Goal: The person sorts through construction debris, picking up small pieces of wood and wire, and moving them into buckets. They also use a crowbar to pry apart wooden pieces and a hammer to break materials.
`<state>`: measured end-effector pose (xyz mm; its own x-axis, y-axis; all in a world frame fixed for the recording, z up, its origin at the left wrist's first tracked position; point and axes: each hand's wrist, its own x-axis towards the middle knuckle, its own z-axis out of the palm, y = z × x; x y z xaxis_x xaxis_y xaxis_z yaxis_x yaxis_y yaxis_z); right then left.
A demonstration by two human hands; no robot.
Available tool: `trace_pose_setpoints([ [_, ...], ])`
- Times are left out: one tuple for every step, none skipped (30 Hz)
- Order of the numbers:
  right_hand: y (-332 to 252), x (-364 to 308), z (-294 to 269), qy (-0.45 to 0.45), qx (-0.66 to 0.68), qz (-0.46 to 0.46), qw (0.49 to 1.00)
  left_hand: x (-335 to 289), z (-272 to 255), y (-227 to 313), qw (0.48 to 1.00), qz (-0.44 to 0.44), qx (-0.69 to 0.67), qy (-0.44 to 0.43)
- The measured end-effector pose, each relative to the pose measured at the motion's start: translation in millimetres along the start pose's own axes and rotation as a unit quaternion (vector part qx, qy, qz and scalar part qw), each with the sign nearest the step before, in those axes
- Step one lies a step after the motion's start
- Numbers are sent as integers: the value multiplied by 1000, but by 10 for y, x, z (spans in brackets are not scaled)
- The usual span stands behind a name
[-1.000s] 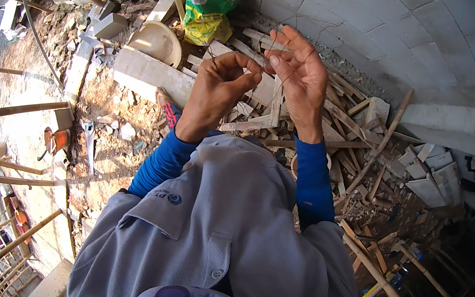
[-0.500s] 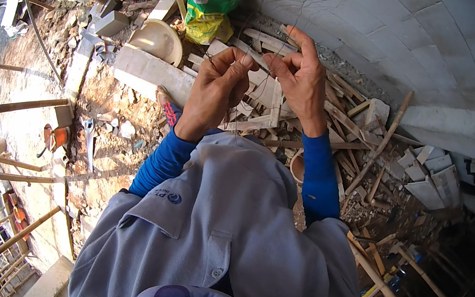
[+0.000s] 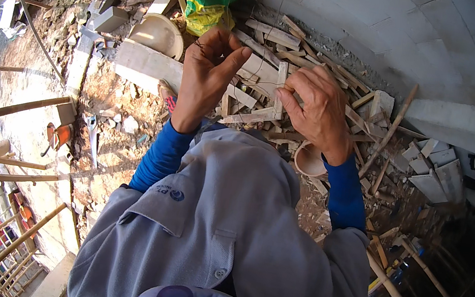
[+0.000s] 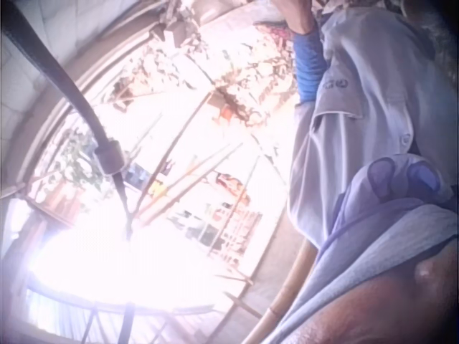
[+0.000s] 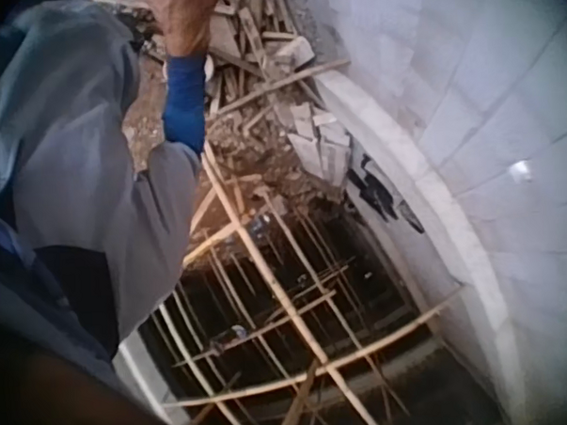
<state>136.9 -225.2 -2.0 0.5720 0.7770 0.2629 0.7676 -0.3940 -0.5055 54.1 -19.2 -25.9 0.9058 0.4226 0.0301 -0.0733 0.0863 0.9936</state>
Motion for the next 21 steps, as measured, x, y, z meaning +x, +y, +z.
trace_pose_setpoints([
  [43, 4, 13, 24, 5, -12, 1000, 7, 19, -2, 1000, 3, 6, 4],
  [57, 1, 9, 19, 45, 9, 999, 9, 32, 0, 1000, 6, 12, 9],
  [66, 6, -4, 13, 85, 30, 996, 13, 32, 10, 1000, 1, 19, 5],
  [69, 16, -17, 8, 124, 50, 991, 14, 29, 25, 1000, -4, 26, 2],
  [55, 41, -32, 14, 97, 41, 994, 16, 27, 38, 999, -8, 33, -2],
  [21, 78, -52, 20, 69, 31, 997, 17, 28, 50, 998, -14, 56, -9],
  [-7, 110, -71, 27, 42, 22, 999, 18, 29, 60, 996, -20, 80, -17],
  [-24, 131, -85, 34, 21, 10, 999, 18, 30, 73, 994, -26, 104, -24],
  [-37, 151, -88, 42, 1, -2, 999, 13, 33, 88, 991, -28, 129, -34],
  [-49, 174, -99, 49, -19, -14, 998, 6, 46, 105, 987, -31, 154, -44],
  [-70, 212, -139, 25, -43, -20, 999, -3, 57, 114, 982, -33, 179, -53],
  [-92, 258, -188, 0, -66, -26, 997, -23, 57, 89, 983, -13, 171, -58],
  [-95, 292, -207, -25, -89, -33, 995, -31, 42, 108, 982, -35, 171, -77],
  [-40, 324, -183, -27, -100, -44, 994, -36, 22, 141, 979, -57, 170, -95],
  [47, 357, -168, -28, -113, -53, 992, -35, 20, 162, 976, -78, 167, -117],
  [90, 371, -165, -29, -127, -62, 990, -42, 24, 159, 976, -76, 160, -124],
  [64, 380, -188, -25, -133, -62, 989, -50, 27, 149, 977, -73, 152, -130],
  [22, 423, -215, -21, -137, -67, 988, -51, 17, 148, 978, -71, 147, -132],
  [-7, 463, -241, -17, -140, -72, 987, -45, -6, 168, 980, -91, 115, -137],
  [-15, 494, -264, -10, -141, -82, 987, -37, -43, 200, 980, -110, 83, -141],
  [-31, 517, -291, -4, -142, -92, 986, -38, -80, 228, 980, -128, 50, -146],
])
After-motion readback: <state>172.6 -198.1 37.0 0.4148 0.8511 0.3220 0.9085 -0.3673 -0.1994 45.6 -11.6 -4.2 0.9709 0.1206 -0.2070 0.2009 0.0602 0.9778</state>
